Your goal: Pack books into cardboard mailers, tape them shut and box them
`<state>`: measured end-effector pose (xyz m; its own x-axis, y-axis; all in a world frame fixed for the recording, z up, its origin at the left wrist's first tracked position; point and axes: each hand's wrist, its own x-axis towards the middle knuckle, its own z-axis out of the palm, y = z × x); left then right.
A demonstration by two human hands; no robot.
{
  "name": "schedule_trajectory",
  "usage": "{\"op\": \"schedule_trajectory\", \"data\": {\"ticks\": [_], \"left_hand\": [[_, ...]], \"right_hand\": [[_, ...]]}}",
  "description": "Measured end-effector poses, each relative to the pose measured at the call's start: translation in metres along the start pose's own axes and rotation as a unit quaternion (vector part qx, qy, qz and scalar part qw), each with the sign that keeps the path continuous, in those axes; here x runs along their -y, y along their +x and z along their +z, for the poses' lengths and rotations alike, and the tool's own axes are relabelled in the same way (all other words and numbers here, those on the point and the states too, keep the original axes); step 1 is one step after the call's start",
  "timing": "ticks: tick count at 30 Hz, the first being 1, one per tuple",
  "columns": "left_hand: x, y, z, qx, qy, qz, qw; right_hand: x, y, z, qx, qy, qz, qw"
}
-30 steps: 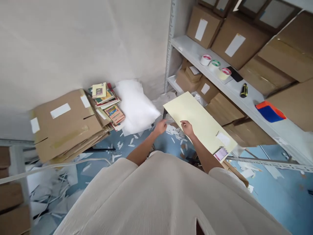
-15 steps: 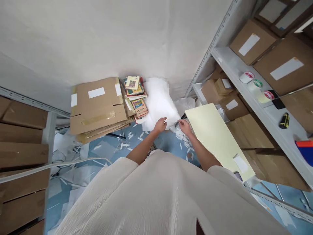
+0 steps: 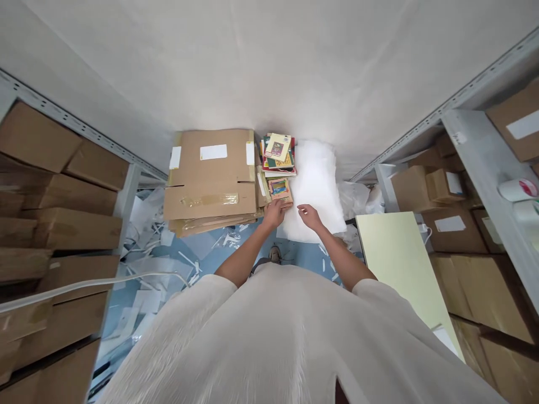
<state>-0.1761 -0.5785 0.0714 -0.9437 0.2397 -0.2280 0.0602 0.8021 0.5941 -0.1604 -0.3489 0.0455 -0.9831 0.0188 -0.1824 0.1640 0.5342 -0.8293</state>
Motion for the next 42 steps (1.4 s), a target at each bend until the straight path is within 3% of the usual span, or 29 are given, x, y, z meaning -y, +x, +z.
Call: {"op": "schedule_trajectory", "data": {"ticks": [5,14,20,24,28,31,35,42], "left_hand": [[0.015,0.006,-0.013,0.025,0.015,-0.007,1.000],[0.019,0.019,-0.009,0.025,-0.088,-0.037,0.995],[0.026,0.030,-0.004,-0.043,-0.184,-0.065,0.980],[0.027,0.029,-0.001,-0.058,-0.192,-0.065,0.978],[0.019,0.029,0.000,-0.055,-0.171,-0.060,0.982],[-0.001,0.035,0.002,-0.039,-0.138,-0.030,0.989],[-0.049,0.045,0.012,-0.010,-0.101,0.055,0.993],[-0.159,0.037,0.069,0.033,-0.035,0.242,0.969]], "right_hand": [[0.015,0.035,0.029,0.018,-0.046,-0.013,0.999],[0.025,0.056,0.041,0.022,-0.083,0.084,0.993],[0.027,0.066,0.044,-0.038,0.001,0.136,0.990],[0.028,0.066,0.041,-0.040,0.057,0.168,0.983],[0.026,0.050,0.023,-0.048,0.099,0.158,0.981],[0.020,0.031,-0.004,-0.065,0.115,0.145,0.981],[0.005,-0.006,-0.051,-0.112,0.118,0.146,0.976],[-0.039,-0.104,-0.135,-0.221,0.144,0.167,0.950]]}}
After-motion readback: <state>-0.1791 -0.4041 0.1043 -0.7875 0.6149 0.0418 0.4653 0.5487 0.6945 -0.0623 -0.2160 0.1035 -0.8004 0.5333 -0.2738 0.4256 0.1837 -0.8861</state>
